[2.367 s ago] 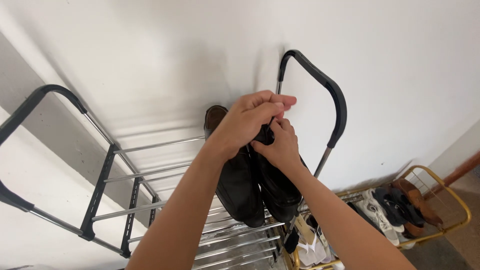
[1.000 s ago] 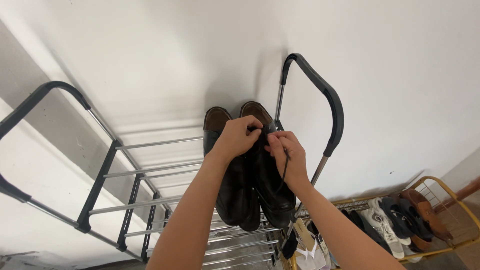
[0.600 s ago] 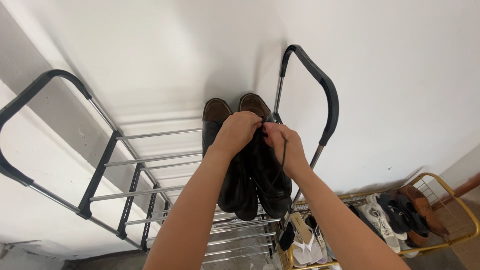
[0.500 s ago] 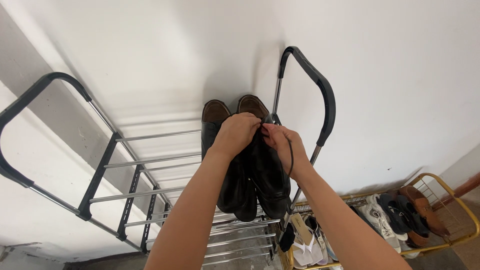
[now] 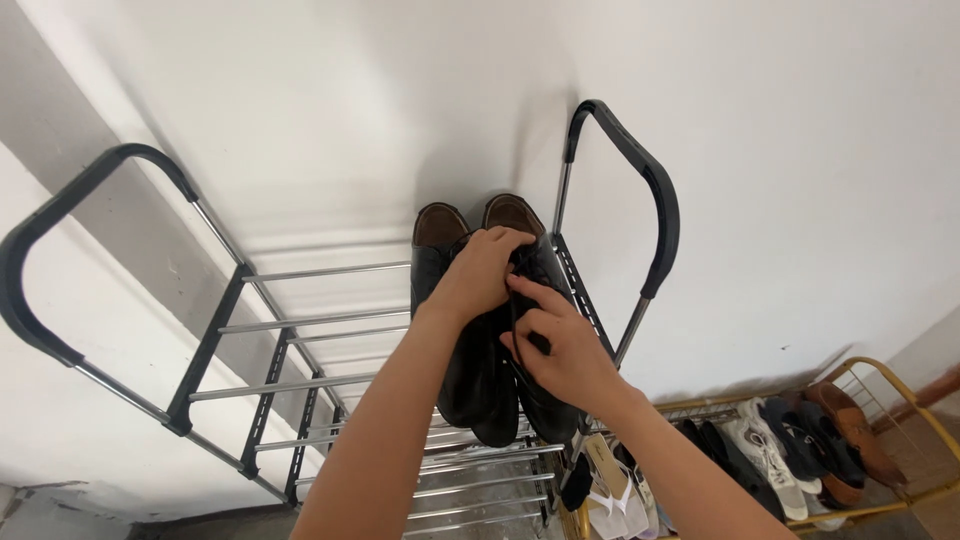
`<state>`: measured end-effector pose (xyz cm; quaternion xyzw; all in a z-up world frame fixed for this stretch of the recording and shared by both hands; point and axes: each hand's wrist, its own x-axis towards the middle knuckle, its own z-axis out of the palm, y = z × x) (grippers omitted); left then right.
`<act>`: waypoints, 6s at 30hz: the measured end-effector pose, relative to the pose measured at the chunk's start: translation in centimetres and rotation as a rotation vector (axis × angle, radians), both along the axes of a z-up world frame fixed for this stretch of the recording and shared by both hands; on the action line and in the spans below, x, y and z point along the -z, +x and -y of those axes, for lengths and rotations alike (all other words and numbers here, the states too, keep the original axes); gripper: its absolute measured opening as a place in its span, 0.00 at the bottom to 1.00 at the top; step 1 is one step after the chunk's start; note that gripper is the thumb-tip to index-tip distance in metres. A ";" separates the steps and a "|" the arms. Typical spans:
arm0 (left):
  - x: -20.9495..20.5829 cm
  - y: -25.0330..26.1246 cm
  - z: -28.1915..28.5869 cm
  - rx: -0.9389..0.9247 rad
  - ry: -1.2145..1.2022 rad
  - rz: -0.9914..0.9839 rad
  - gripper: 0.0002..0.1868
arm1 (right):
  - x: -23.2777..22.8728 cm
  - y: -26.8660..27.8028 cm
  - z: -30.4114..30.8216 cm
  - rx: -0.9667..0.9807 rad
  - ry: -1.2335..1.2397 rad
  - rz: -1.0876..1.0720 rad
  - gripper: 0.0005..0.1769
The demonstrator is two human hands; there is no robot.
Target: The person is cleaning and wiping black leather shoes with a black cloth or sock, then putting them on a rack.
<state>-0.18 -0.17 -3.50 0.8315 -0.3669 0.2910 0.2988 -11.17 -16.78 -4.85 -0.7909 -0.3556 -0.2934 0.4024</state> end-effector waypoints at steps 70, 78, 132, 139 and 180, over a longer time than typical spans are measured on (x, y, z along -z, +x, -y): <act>-3.3 0.5 2.2 -0.456 -0.023 -0.465 0.22 | -2.6 9.5 1.6 0.105 0.589 -0.859 0.07; 0.2 4.4 0.8 -0.327 -0.053 -0.371 0.14 | -0.2 11.8 2.8 0.097 0.813 -0.955 0.14; -3.5 3.0 0.8 0.124 -0.327 -0.490 0.18 | -2.0 14.3 0.3 0.089 0.711 -0.674 0.09; -5.1 1.7 0.6 -0.039 0.030 -0.234 0.21 | -3.3 12.5 -0.3 0.104 0.637 -0.735 0.13; -3.0 3.8 -1.1 -0.351 0.484 -0.280 0.17 | -5.3 10.5 -0.6 0.551 -0.111 -0.685 0.42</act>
